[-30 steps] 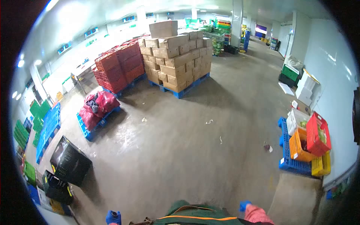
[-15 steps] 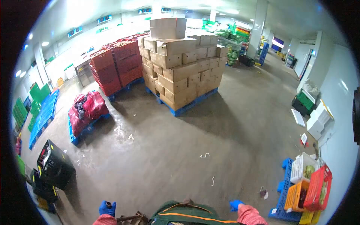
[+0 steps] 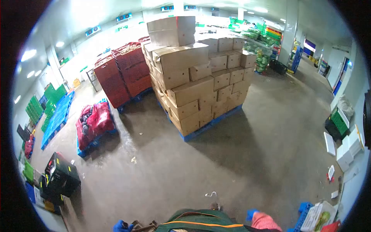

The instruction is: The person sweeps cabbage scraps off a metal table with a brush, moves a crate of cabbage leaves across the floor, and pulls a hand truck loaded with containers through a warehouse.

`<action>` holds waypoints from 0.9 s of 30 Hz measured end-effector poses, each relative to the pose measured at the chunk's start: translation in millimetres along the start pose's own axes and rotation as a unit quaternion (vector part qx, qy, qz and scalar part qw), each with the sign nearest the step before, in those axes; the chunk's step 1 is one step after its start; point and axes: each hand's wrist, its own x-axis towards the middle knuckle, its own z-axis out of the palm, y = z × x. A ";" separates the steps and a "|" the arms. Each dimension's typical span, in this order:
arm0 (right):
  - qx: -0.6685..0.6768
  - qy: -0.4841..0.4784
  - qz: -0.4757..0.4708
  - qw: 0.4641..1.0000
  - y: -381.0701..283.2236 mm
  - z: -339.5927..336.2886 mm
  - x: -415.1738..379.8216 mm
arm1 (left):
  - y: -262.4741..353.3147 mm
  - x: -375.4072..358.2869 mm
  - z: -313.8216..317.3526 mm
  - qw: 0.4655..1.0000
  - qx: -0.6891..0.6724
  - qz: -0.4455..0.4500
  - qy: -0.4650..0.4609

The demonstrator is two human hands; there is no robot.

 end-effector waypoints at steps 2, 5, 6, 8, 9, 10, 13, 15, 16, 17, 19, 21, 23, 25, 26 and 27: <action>-0.015 0.194 -0.032 0.980 36.2 -90.0 29.1 | -55.6 48.1 90.9 0.992 0.051 0.072 0.089; -0.026 0.315 -0.085 0.945 47.4 -256.3 39.0 | 6.8 41.3 73.6 0.981 0.020 0.146 0.129; 0.085 0.306 -0.065 0.946 46.9 -301.4 44.0 | 31.6 48.5 59.2 0.981 0.016 0.150 0.123; 0.246 0.291 -0.033 0.924 34.1 -385.4 52.4 | 80.6 84.9 36.2 0.986 0.021 0.131 0.104; 0.300 0.281 -0.019 0.911 27.1 -415.2 55.3 | 102.0 102.8 25.6 0.988 0.028 0.123 0.091; 0.228 0.309 -0.065 0.921 31.3 -431.5 69.4 | 123.2 126.4 15.3 0.989 0.034 0.117 0.080; 0.117 0.356 -0.122 0.919 49.0 -455.4 126.9 | 183.2 189.8 -12.3 0.991 0.048 0.112 0.058; 0.159 0.135 -0.035 0.977 49.3 -479.0 126.2 | 225.7 227.9 -32.1 0.990 0.060 0.118 0.046; 0.198 0.083 0.007 0.977 51.1 -489.7 116.5 | 246.4 245.2 -41.3 0.990 0.067 0.121 0.040; 0.235 0.029 0.047 0.971 59.0 -495.8 113.0 | 267.1 260.8 -51.6 0.989 0.073 0.124 0.035; 0.120 0.055 -0.023 0.991 88.6 -493.3 119.4 | 305.3 285.9 -66.5 0.987 0.087 0.130 0.024; 0.269 0.002 0.063 0.961 114.2 -500.2 121.2 | 344.9 304.9 -78.4 0.986 0.096 0.132 0.016; 0.314 0.005 0.110 0.943 158.1 -488.1 150.7 | 385.5 316.7 -81.5 0.986 0.101 0.129 0.010; 0.199 0.007 0.046 0.979 210.5 -499.9 179.6 | 427.1 321.1 -80.6 0.987 0.106 0.123 0.007; 0.176 0.016 0.033 0.984 234.4 -512.8 188.8 | 448.9 321.9 -79.1 0.987 0.108 0.119 0.007; 0.153 0.026 0.019 0.988 260.0 -527.1 199.8 | 473.8 321.8 -76.7 0.987 0.112 0.115 0.008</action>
